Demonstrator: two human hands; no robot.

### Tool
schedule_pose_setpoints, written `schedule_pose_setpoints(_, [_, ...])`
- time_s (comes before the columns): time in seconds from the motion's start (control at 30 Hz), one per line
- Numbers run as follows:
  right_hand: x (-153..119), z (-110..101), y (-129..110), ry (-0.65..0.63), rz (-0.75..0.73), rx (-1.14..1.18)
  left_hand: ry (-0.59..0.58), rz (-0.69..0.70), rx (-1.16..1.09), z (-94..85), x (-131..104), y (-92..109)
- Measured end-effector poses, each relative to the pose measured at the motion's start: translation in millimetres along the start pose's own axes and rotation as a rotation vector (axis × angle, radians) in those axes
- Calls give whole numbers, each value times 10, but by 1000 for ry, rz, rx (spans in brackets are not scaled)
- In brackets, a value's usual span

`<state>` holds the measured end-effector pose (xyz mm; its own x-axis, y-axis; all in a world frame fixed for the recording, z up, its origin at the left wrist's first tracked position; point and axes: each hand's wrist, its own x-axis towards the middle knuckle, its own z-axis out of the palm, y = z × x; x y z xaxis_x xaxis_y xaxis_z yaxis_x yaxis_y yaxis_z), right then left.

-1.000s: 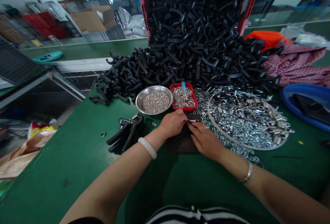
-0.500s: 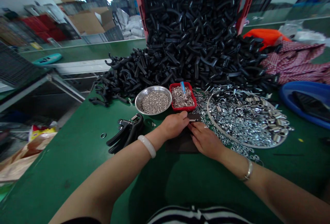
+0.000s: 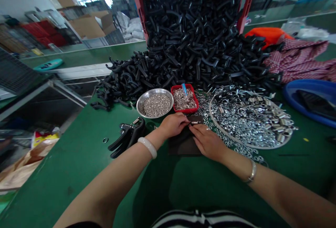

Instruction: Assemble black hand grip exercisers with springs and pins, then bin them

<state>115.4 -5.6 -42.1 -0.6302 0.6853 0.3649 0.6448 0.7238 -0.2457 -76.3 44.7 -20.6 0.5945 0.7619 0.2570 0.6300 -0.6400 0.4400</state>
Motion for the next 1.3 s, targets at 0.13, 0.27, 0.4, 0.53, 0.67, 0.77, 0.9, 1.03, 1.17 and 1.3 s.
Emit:
schedule_pose_setpoints(0.13, [-11,9,2,3,0,-1,9,-14,27,-21,15,32])
schedule_pose_setpoints(0.27, [-16,15,4,4,0,13,20,-71,24,-17,7,38])
schedule_pose_setpoints(0.4, [-11,16,10,2,-17,1,73,-146,-24,28,-11,36])
schedule_pose_setpoints(0.53, [-15,23,23,-8,-17,6,64,-214,-25,55,0,35])
schedule_pose_setpoints(0.67, [-16,28,22,-3,-15,6,21,-225,10,45,16,58])
schedule_pose_setpoints(0.77, [-12,22,12,6,-15,-12,9,-207,96,23,17,118])
schedule_pose_setpoints(0.9, [-8,11,4,11,-19,-30,-49,-95,308,15,-8,204])
schedule_pose_setpoints(1.03, [-17,14,11,7,-21,-16,-60,-9,390,40,-56,197])
schedule_pose_setpoints(1.17, [-19,16,15,7,-21,-5,-34,34,320,64,-68,136])
schedule_pose_setpoints(1.3, [-14,8,10,20,-25,-18,16,-1,225,79,-44,91])
